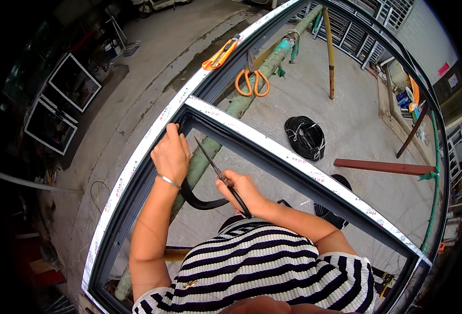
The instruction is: The person installs a black rubber seal into the groove of a white window frame, pushing it in by hand and cutting the seal to length with shears.
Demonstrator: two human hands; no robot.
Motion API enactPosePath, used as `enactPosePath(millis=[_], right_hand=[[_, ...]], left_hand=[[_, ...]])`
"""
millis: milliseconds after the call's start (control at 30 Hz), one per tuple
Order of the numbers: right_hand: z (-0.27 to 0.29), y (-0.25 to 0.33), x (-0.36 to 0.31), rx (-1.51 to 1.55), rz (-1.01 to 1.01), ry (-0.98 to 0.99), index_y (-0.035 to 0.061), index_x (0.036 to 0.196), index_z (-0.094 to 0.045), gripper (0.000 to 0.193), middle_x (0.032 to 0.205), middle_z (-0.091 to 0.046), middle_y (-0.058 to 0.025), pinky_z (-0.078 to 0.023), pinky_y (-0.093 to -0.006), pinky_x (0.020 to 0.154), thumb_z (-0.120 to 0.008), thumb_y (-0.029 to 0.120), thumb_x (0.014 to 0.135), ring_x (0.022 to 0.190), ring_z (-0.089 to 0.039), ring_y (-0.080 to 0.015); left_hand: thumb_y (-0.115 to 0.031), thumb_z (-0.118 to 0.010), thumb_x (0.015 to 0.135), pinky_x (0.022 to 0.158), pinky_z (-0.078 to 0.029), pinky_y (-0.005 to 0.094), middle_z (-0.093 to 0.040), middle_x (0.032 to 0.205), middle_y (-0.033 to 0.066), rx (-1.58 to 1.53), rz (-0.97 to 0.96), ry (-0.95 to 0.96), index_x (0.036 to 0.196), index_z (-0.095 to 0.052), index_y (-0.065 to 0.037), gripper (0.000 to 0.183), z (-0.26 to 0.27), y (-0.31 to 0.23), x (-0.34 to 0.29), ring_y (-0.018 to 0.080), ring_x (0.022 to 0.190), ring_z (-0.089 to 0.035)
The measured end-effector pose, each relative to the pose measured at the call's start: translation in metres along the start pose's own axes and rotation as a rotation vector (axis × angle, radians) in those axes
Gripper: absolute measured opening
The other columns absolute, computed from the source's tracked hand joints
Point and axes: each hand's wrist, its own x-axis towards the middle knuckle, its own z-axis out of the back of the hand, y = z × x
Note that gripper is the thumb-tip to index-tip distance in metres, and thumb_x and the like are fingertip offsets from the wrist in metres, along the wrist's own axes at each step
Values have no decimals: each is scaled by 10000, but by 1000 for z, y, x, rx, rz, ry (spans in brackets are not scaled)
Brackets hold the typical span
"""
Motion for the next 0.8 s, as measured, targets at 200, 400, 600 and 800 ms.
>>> enactPosePath(millis=[200, 400, 600, 800], right_hand=[[-5, -8, 1, 98, -3, -5, -28, 1016, -665, 263, 598, -587, -103, -407, -356, 516, -652, 235, 1013, 517, -513, -160], [-5, -13, 8, 71, 31, -21, -26, 1046, -645, 239, 654, -587, -24, -385, -286, 486, -628, 212, 1040, 523, -481, -83], [-7, -6, 16, 28, 122, -33, -30, 1080, -645, 189, 672, -581, -13, -383, -274, 524, -636, 150, 1024, 583, -468, -72], [-6, 8, 25, 28, 75, 1, -8, 1116, -621, 192, 695, -596, -21, -420, -278, 500, -597, 168, 1044, 546, -522, -83]], left_hand=[[-84, -655, 938, 712, -574, 501, -743, 948, 209, -37, -57, -27, 1134, -592, -26, 214, 1, 2, 0, 418, 816, -717], [-66, -655, 932, 678, -566, 501, -732, 910, 196, -55, -51, -39, 1087, -588, -28, 173, -1, 0, 1, 408, 789, -712], [-68, -649, 936, 674, -564, 505, -731, 905, 196, -68, -43, -42, 1085, -589, -29, 165, 0, 1, 1, 409, 782, -710], [-71, -641, 938, 677, -564, 507, -731, 899, 204, -77, -45, -44, 1098, -583, -27, 176, 0, 1, 1, 417, 780, -710]])
